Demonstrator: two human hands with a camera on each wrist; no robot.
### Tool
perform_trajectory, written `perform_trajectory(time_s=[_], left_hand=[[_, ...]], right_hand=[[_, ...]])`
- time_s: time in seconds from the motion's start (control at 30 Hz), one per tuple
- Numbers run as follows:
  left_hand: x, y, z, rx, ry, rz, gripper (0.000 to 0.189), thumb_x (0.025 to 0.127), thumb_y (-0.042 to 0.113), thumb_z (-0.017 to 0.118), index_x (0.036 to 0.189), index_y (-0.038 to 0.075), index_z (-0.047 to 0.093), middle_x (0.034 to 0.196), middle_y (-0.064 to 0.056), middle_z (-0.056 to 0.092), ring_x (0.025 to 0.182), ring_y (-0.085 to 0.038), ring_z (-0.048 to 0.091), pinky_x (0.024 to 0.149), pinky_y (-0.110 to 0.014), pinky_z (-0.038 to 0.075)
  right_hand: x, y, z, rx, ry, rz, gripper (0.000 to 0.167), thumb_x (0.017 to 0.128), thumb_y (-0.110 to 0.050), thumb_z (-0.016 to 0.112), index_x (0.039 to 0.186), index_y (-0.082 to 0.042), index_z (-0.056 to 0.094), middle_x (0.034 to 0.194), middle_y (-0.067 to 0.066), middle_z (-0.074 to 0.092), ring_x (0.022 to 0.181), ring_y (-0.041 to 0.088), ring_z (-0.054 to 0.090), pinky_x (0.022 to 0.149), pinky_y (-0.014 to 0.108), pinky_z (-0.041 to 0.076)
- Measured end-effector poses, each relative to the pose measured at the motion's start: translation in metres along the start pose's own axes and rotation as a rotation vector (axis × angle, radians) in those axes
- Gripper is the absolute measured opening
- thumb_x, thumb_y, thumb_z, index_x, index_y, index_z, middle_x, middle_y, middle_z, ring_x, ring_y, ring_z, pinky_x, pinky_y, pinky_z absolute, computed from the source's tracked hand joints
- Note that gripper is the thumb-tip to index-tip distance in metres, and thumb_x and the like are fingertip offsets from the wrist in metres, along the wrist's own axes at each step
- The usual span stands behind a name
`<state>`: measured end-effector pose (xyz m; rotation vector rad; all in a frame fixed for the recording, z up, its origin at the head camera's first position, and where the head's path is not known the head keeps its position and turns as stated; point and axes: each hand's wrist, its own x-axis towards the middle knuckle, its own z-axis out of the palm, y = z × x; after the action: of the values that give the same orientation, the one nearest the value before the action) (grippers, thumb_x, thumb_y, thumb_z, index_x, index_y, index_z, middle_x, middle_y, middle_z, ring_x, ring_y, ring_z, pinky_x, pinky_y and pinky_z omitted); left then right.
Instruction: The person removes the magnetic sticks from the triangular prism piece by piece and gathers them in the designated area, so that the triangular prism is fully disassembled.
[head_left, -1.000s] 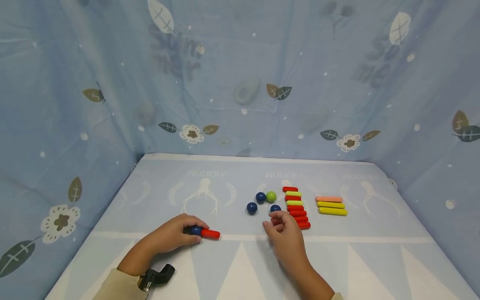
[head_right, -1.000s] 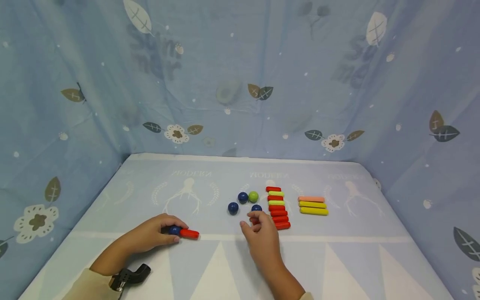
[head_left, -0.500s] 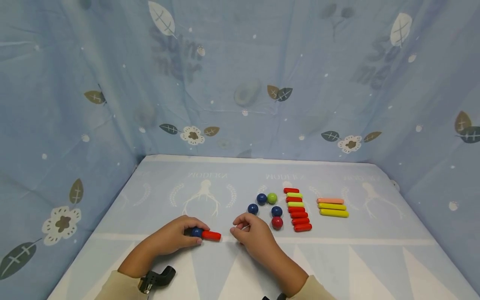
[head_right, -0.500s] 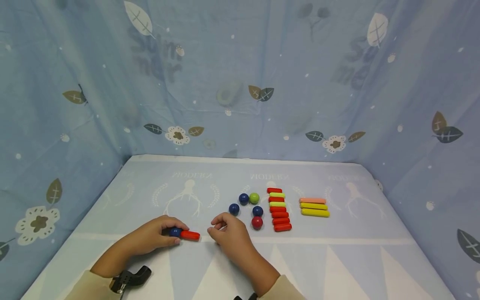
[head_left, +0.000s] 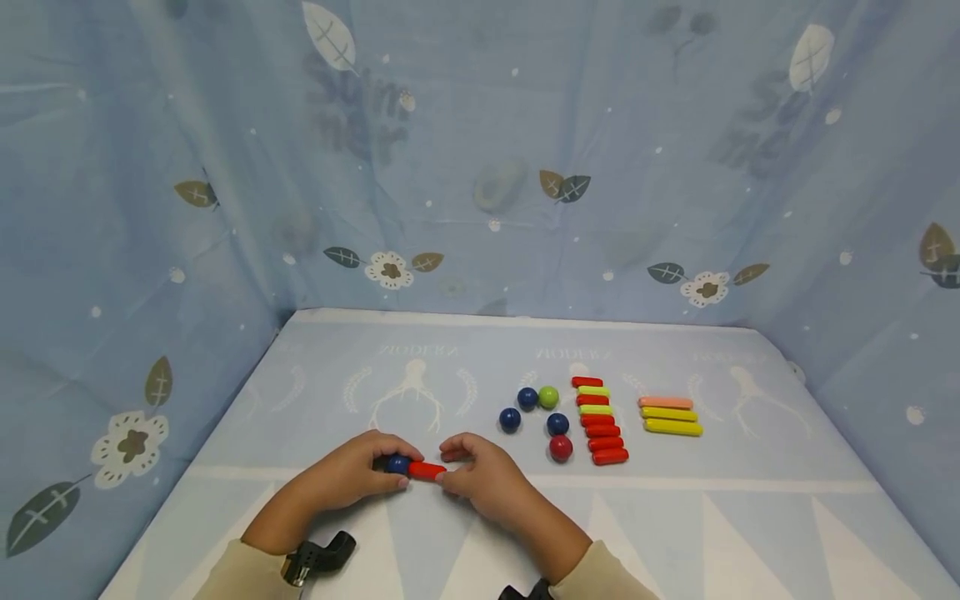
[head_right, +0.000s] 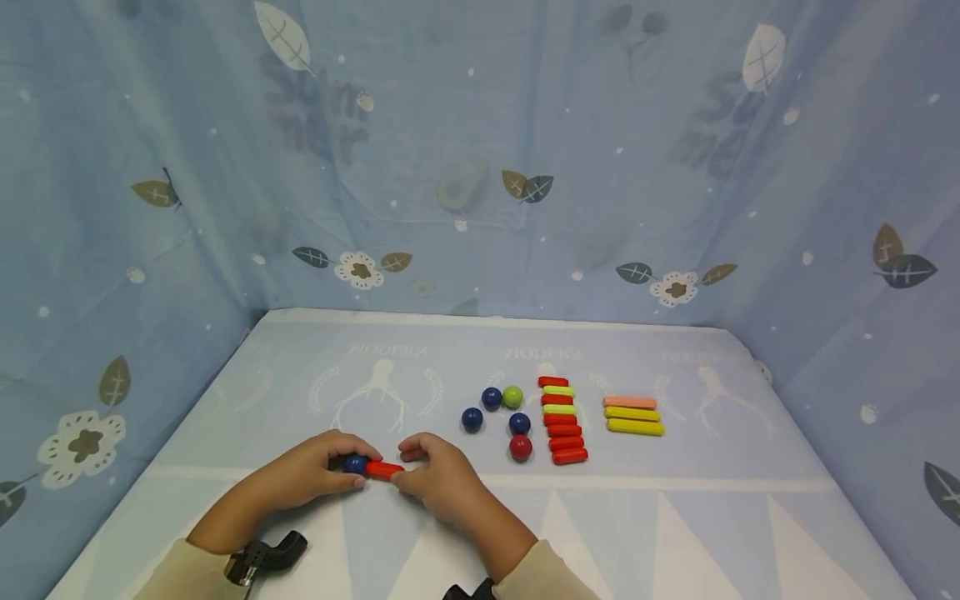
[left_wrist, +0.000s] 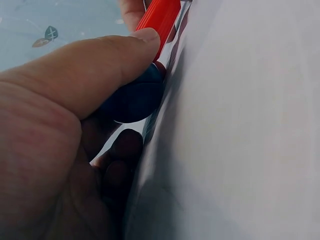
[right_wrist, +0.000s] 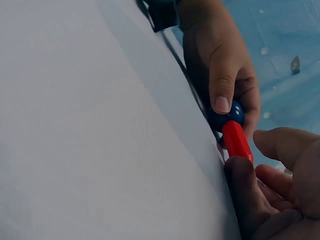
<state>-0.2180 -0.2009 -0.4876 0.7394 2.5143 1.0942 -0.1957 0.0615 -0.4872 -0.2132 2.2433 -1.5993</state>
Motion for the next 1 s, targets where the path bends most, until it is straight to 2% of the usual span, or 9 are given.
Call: perform_trajectory(time_s=[0.1,0.2,0.37,0.47,0.6,0.73,0.87,1.0], left_hand=[[0.001,0.000,0.001,0.003,0.002,-0.007,0.030,0.091,0.033,0.083,0.120,0.033,0.076,0.114,0.014,0.072,0.101,-0.010,0.062,0.094,-0.030,0.051],[0.001,0.000,0.001,0.002,0.005,0.000,0.030,0.091,0.033,0.083,0.120,0.032,0.076,0.113,0.014,0.072,0.100,-0.010,0.062,0.093,-0.029,0.051],[0.002,0.000,0.001,-0.004,0.007,0.023,0.031,0.091,0.032,0.083,0.121,0.029,0.076,0.113,0.014,0.073,0.100,-0.009,0.062,0.092,-0.028,0.051],[0.002,0.001,0.001,-0.008,0.001,0.030,0.032,0.091,0.031,0.083,0.122,0.028,0.076,0.114,0.013,0.073,0.100,-0.008,0.063,0.093,-0.027,0.051],[0.001,0.001,-0.001,-0.009,-0.005,0.050,0.034,0.092,0.031,0.082,0.124,0.024,0.076,0.116,0.011,0.073,0.101,-0.007,0.063,0.093,-0.026,0.051],[0.002,0.001,-0.002,0.000,-0.015,0.065,0.037,0.092,0.034,0.082,0.127,0.023,0.075,0.120,0.011,0.073,0.105,-0.007,0.062,0.097,-0.028,0.050],[0.001,0.001,-0.002,0.004,-0.025,0.077,0.039,0.092,0.036,0.082,0.128,0.024,0.075,0.124,0.011,0.072,0.109,-0.007,0.062,0.099,-0.029,0.049],[0.000,0.001,-0.002,0.001,-0.019,0.093,0.038,0.092,0.034,0.082,0.128,0.021,0.075,0.122,0.008,0.074,0.107,-0.007,0.062,0.097,-0.028,0.050]], right_hand=[[-0.001,0.001,0.002,-0.021,-0.032,-0.027,0.036,0.088,-0.017,0.083,0.122,-0.019,0.070,0.115,-0.005,0.072,0.087,0.016,0.065,0.074,0.027,0.054],[0.000,0.001,0.003,-0.054,-0.028,-0.046,0.034,0.088,-0.016,0.084,0.119,-0.019,0.071,0.108,-0.006,0.072,0.086,0.016,0.063,0.072,0.027,0.052],[0.001,-0.001,0.008,-0.130,0.015,-0.068,0.025,0.087,-0.013,0.083,0.108,-0.020,0.072,0.098,-0.008,0.071,0.075,0.014,0.058,0.062,0.024,0.047],[0.001,-0.001,0.009,-0.135,0.024,-0.066,0.019,0.088,-0.013,0.082,0.102,-0.022,0.073,0.094,-0.009,0.070,0.069,0.012,0.058,0.058,0.024,0.046],[0.002,0.002,0.006,-0.067,0.008,-0.070,0.014,0.089,-0.016,0.080,0.099,-0.023,0.074,0.086,-0.005,0.069,0.066,0.012,0.060,0.057,0.023,0.047],[0.002,0.008,-0.001,0.056,-0.017,-0.086,0.011,0.091,-0.014,0.078,0.101,-0.017,0.076,0.084,0.000,0.070,0.070,0.013,0.062,0.063,0.023,0.052],[0.001,0.011,-0.005,0.196,-0.035,-0.079,0.013,0.093,-0.009,0.074,0.106,-0.007,0.075,0.089,0.005,0.073,0.078,0.014,0.068,0.073,0.025,0.059],[-0.001,0.011,-0.005,0.239,-0.033,-0.062,0.015,0.094,-0.007,0.074,0.108,-0.006,0.074,0.096,0.006,0.074,0.084,0.015,0.072,0.079,0.028,0.062]])
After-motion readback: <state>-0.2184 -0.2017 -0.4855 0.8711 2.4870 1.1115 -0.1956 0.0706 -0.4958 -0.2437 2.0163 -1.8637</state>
